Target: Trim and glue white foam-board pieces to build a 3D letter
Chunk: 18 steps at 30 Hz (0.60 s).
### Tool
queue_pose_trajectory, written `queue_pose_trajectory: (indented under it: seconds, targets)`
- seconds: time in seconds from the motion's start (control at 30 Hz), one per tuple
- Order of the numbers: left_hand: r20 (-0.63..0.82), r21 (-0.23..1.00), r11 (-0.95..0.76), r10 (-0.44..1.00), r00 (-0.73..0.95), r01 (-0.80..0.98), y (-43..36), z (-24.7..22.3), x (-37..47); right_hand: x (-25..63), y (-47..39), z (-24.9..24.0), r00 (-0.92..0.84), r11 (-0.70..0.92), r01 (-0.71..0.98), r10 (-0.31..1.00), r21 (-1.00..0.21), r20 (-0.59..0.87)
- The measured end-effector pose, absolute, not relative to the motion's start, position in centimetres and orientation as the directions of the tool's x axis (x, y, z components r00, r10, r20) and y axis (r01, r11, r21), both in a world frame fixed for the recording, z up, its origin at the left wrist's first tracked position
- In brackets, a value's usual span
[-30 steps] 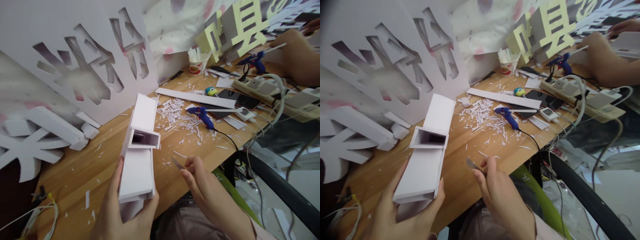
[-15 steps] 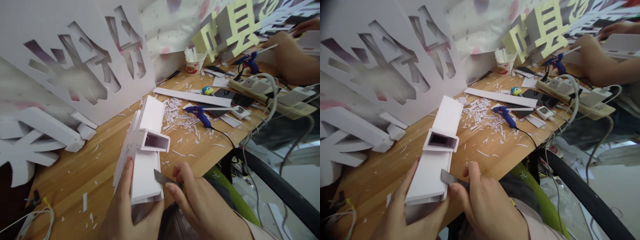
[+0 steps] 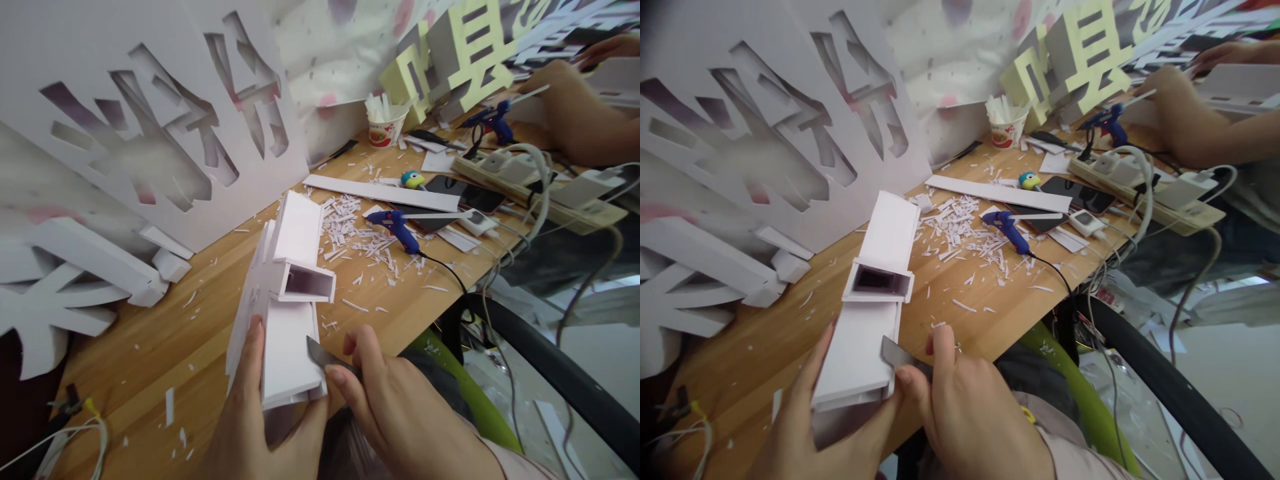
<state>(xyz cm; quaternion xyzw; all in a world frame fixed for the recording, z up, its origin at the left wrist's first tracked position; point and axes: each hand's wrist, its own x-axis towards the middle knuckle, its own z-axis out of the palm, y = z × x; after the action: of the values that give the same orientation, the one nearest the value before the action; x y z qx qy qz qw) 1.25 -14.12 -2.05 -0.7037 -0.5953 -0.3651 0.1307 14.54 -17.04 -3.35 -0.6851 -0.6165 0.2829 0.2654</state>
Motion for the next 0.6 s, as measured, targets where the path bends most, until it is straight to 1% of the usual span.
queue_pose_trajectory:
  seconds: [0.17,0.27,0.4,0.47,0.6]
  targets:
    - [0.714,0.213,-0.336,0.695,0.089,0.917,-14.04,-2.35,1.59,14.42,-16.57,-3.19,0.084,-0.143,0.697,0.989,-0.702,-0.118]
    - [0.708,0.227,-0.317,0.703,0.067,0.921,-14.12,-2.27,1.69,14.29,-16.41,-3.24,0.09,-0.142,0.7,0.99,-0.7,-0.112]
    - [0.676,0.262,-0.258,0.737,0.014,0.93,-14.22,-2.25,1.6,14.1,-16.41,-3.65,0.114,-0.089,0.711,0.993,-0.698,-0.011]
    - [0.694,0.244,-0.284,0.719,0.038,0.927,-14.12,-2.39,1.49,14.06,-16.52,-3.9,0.115,-0.05,0.723,0.992,-0.689,0.048]
    - [0.752,0.175,-0.378,0.647,0.125,0.909,-13.68,-2.68,1.24,14.11,-16.88,-4.12,0.123,-0.016,0.8,0.983,-0.6,0.137]
